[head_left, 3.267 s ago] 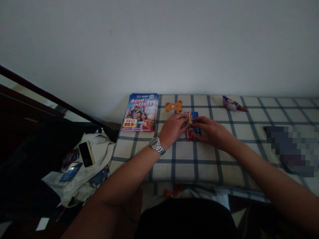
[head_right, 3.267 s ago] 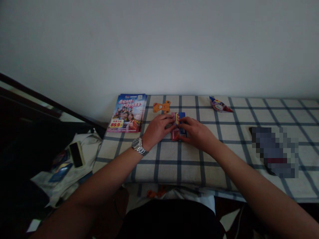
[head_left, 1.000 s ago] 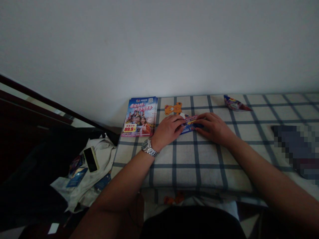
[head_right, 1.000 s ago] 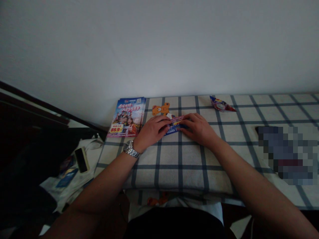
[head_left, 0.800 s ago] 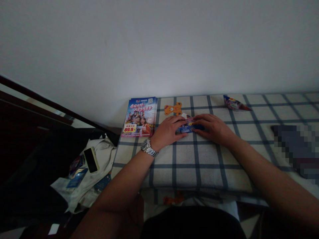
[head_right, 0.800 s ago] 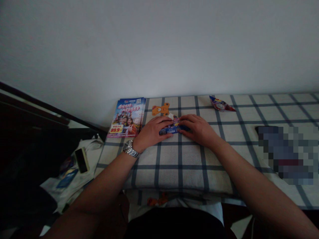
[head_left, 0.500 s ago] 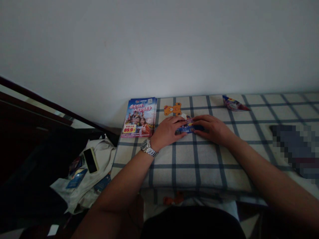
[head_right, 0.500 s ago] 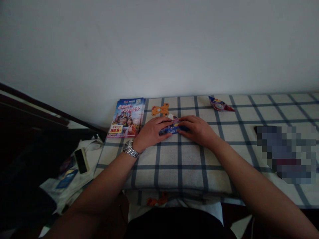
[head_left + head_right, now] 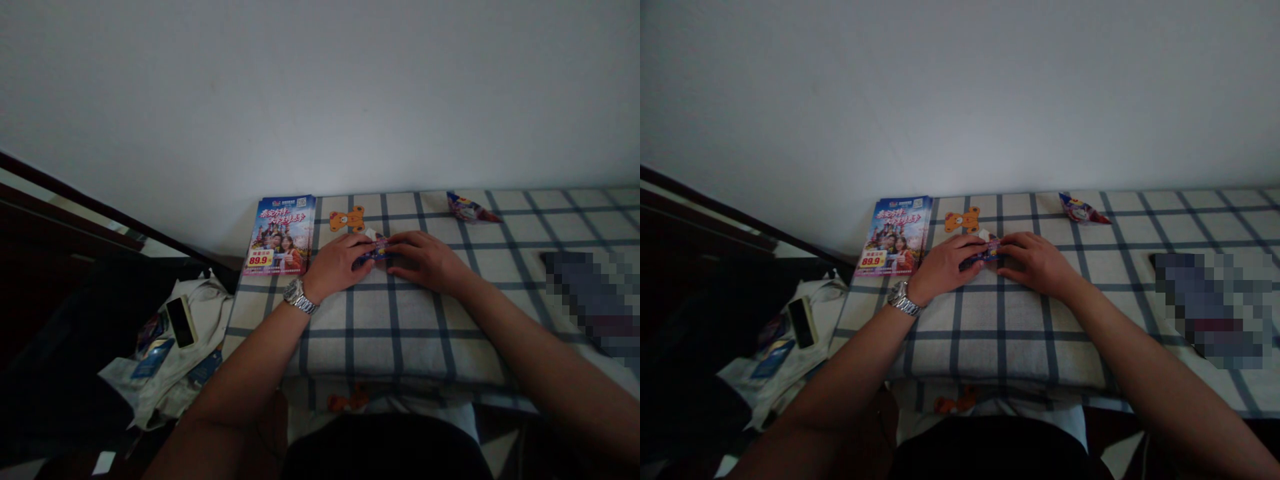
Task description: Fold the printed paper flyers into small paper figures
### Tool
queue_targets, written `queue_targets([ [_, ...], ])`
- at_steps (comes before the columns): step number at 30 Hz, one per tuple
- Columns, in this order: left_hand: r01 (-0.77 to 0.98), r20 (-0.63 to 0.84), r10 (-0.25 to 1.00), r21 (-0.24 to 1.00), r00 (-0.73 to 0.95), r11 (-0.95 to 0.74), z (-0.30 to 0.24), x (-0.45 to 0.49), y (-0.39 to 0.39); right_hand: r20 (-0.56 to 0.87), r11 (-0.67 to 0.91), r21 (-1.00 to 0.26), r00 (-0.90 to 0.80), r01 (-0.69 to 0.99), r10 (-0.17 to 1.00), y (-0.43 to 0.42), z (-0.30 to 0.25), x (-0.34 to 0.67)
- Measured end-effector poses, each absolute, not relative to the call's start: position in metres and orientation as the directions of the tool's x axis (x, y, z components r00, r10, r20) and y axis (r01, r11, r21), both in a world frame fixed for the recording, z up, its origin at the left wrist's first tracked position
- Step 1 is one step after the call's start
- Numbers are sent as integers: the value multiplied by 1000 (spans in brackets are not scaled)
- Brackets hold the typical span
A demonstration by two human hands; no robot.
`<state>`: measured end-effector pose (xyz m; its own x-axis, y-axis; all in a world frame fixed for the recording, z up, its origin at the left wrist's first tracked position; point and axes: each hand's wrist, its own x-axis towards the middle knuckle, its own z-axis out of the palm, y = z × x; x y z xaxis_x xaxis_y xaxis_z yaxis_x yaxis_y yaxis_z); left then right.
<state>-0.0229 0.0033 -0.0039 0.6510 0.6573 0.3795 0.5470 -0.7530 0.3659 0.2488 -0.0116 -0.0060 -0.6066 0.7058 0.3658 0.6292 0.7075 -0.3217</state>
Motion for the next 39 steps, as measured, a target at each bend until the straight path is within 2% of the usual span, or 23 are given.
queue_targets([
  [14, 477, 327, 595, 374, 734, -795, 3, -30, 6, 402, 678, -315, -553, 665, 730, -10, -5, 249],
  [20, 519, 394, 605, 311, 692, -796, 0, -36, 12, 401, 640, -377, -505, 670, 764, -8, -7, 254],
  [26, 555, 472, 631, 308, 616, -773, -1, -36, 13, 419, 620, -479, -459, 622, 784, -12, 0, 254],
  [33, 568, 548, 664, 366, 509, -737, 8, -33, 6, 513, 591, -528, -325, 610, 794, -18, 13, 252],
  [39, 503, 570, 682, 466, 458, -728, 10, -30, 0, 468, 498, -622, -223, 605, 855, -22, 11, 249],
])
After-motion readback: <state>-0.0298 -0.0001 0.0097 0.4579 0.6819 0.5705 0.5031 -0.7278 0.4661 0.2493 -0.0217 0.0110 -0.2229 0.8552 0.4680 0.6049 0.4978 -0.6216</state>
